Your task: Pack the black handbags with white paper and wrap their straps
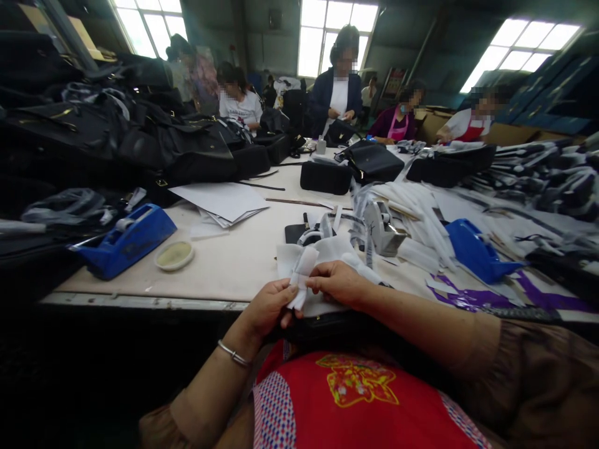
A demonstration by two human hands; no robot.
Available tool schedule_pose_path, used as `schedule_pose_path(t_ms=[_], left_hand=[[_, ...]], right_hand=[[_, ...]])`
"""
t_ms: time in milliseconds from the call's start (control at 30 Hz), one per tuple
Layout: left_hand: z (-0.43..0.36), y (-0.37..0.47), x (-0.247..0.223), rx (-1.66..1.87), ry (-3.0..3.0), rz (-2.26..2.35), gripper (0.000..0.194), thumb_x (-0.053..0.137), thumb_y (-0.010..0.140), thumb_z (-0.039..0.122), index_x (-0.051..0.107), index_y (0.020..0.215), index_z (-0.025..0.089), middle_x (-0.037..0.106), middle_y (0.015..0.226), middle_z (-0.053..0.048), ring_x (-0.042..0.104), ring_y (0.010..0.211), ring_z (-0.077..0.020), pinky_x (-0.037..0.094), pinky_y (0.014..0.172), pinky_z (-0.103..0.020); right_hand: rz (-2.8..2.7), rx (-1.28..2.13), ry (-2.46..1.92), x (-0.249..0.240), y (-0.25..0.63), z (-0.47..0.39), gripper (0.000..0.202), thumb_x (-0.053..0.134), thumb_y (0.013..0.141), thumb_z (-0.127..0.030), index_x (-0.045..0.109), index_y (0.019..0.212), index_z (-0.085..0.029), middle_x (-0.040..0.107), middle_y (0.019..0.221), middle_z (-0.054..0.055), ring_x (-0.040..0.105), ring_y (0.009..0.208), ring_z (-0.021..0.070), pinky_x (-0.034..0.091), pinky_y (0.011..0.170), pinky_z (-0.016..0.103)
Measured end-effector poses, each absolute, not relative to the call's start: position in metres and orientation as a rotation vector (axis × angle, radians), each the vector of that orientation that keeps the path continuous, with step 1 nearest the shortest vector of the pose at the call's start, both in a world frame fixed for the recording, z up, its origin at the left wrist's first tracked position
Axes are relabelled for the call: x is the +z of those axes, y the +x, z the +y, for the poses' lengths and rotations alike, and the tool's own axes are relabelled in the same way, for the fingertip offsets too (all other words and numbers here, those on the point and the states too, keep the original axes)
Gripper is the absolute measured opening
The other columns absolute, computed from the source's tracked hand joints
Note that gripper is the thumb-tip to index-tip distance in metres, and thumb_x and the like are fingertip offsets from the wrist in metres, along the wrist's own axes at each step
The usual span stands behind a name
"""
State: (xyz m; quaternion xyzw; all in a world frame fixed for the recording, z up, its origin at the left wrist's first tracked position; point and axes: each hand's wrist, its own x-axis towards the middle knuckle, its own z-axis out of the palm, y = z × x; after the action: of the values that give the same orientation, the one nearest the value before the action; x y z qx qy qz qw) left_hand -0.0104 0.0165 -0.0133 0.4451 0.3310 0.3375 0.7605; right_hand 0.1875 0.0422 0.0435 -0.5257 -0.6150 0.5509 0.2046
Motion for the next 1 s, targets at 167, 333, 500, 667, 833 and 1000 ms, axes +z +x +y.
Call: schedule_pose_path(t_ms=[167,333,500,667,833,1000], left_hand=[[0.018,-0.008,-0.016,0.729,0.937,0.696,0.042,0.060,0.088,0.052,0.059,0.101,0.012,0.065,0.060,0.000,0.040,0.030,-0.0042,0.029,0.033,-0.016],[0.016,-0.005,0.000,0.663,1.117,0.910,0.052,0.050,0.089,0.063,0.057,0.105,0.014,0.066,0.063,-0.001,0.040,0.032,-0.0068,0.027,0.035,-0.019],[0.005,-0.004,0.032,0.526,1.816,1.576,0.057,0.056,0.081,0.071,0.064,0.101,0.018,0.072,0.081,-0.011,0.066,0.067,-0.0229,0.043,0.058,-0.029],[0.004,-0.004,0.043,0.490,2.080,1.895,0.051,0.064,0.081,0.057,0.065,0.114,0.019,0.070,0.103,-0.015,0.067,0.092,-0.0296,0.046,0.077,-0.036],[0.028,-0.012,0.038,0.627,1.539,1.452,0.045,0.068,0.076,0.038,0.062,0.114,0.015,0.073,0.098,-0.013,0.068,0.087,-0.0250,0.051,0.075,-0.033],[0.041,-0.008,0.033,0.615,1.330,1.240,0.052,0.064,0.079,0.042,0.058,0.120,0.011,0.072,0.101,-0.015,0.069,0.085,-0.0258,0.054,0.076,-0.037]], right_hand=[[-1.613,1.606,-1.408,0.039,0.186,0.043,0.008,0.061,0.075,-0.023,0.064,0.074,-0.016,0.061,0.065,-0.002,0.044,0.047,0.0072,0.033,0.047,0.021],[-1.630,1.405,-1.545,0.040,0.174,0.040,0.010,0.057,0.077,-0.017,0.066,0.072,-0.017,0.061,0.061,-0.003,0.046,0.052,0.0090,0.037,0.052,0.021],[-1.882,1.283,-1.482,0.051,0.177,0.036,0.019,0.057,0.077,-0.013,0.075,0.085,-0.017,0.073,0.081,0.002,0.061,0.073,0.0148,0.046,0.070,0.025],[-2.115,0.758,-1.358,0.071,0.216,0.030,0.024,0.058,0.085,-0.023,0.073,0.103,-0.016,0.071,0.096,0.008,0.062,0.079,0.0182,0.048,0.078,0.031],[-2.123,0.446,-1.366,0.062,0.264,0.032,0.022,0.057,0.085,-0.021,0.071,0.101,-0.015,0.067,0.103,0.011,0.062,0.091,0.0212,0.047,0.089,0.035],[-1.963,0.639,-1.379,0.037,0.287,0.029,0.018,0.058,0.086,-0.026,0.072,0.095,-0.018,0.068,0.102,0.008,0.062,0.098,0.0211,0.046,0.091,0.033]])
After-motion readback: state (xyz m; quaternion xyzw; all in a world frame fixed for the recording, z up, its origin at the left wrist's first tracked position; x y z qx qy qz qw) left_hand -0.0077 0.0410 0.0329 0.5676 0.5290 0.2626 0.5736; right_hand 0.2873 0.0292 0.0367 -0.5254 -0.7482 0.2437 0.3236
